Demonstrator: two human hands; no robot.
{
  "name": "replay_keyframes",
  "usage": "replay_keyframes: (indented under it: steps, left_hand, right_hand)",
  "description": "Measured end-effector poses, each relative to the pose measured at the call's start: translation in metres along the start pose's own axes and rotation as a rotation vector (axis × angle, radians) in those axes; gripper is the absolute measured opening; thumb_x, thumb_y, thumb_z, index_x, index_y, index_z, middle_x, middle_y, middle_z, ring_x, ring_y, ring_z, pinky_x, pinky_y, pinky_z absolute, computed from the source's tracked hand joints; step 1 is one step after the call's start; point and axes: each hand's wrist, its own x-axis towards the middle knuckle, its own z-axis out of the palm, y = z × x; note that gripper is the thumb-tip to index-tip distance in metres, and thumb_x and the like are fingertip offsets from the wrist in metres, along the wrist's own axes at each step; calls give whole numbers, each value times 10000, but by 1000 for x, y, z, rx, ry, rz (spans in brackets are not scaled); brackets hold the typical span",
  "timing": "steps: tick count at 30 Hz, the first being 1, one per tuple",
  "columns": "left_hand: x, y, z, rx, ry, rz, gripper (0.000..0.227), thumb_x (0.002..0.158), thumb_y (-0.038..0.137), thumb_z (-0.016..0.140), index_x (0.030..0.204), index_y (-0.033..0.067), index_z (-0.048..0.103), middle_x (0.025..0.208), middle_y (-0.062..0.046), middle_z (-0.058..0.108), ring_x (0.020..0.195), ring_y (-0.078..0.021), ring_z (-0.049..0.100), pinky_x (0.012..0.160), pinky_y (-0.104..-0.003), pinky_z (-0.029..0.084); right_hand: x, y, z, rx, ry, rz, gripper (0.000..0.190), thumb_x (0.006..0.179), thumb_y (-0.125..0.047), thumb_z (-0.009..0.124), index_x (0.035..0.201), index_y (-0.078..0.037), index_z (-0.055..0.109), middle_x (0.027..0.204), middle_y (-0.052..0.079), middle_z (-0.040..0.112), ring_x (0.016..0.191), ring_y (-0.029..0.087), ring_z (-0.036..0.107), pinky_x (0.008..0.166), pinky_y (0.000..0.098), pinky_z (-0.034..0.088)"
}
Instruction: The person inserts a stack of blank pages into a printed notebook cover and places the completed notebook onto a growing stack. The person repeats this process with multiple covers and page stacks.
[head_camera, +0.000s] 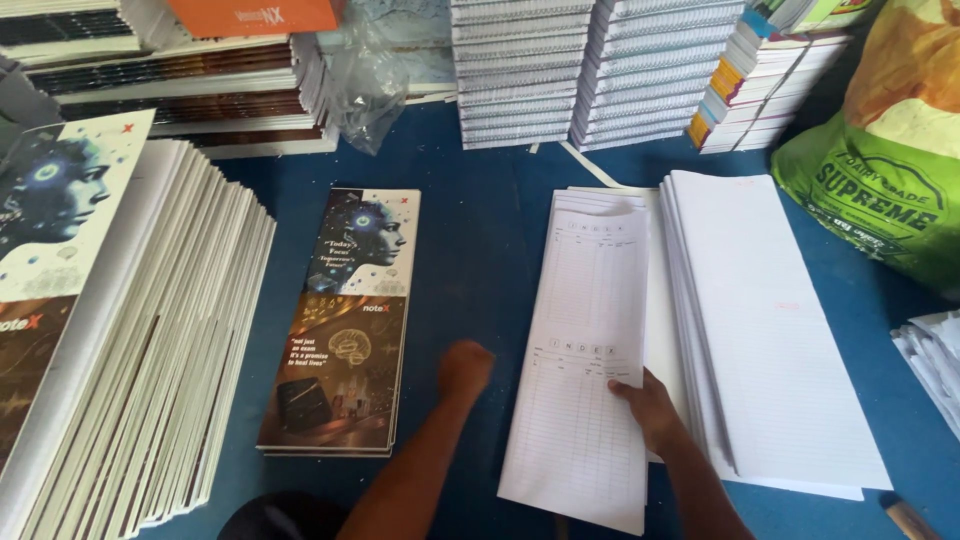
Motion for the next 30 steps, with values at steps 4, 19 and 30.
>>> replay_keyframes:
  steps: [4, 19, 30]
  left_hand:
    - [-5, -29, -67, 367, 409, 49, 769, 809, 486, 771, 1387, 55, 501, 1448, -224, 471, 1357, -406, 439, 1048, -586, 436]
    - [-34, -65, -68, 511, 231, -26, 633, 793, 442, 829, 1263, 86, 599, 1283, -192, 590, 1208, -351, 559, 894, -522, 539]
    - [-48, -41, -80, 456, 336, 285, 308, 960, 311, 592, 921, 33, 717, 832, -180, 721, 760, -355, 729, 722, -495, 581]
  right_hand:
    - [-1, 1, 2, 12, 20, -38, 613, 943, -157, 597, 1515, -20, 425, 1166, 280, 716, 892, 377, 753, 827, 468, 633]
    - [0, 10, 2, -12, 14, -49, 591, 960, -167, 599, 1501, 4, 433, 1154, 290, 723, 875, 372, 763, 816, 457, 640]
    - [3, 12, -1, 0, 10, -83, 582, 960, -133, 598, 1496, 22, 432, 1157, 294, 718, 875, 367, 759, 819, 456, 636]
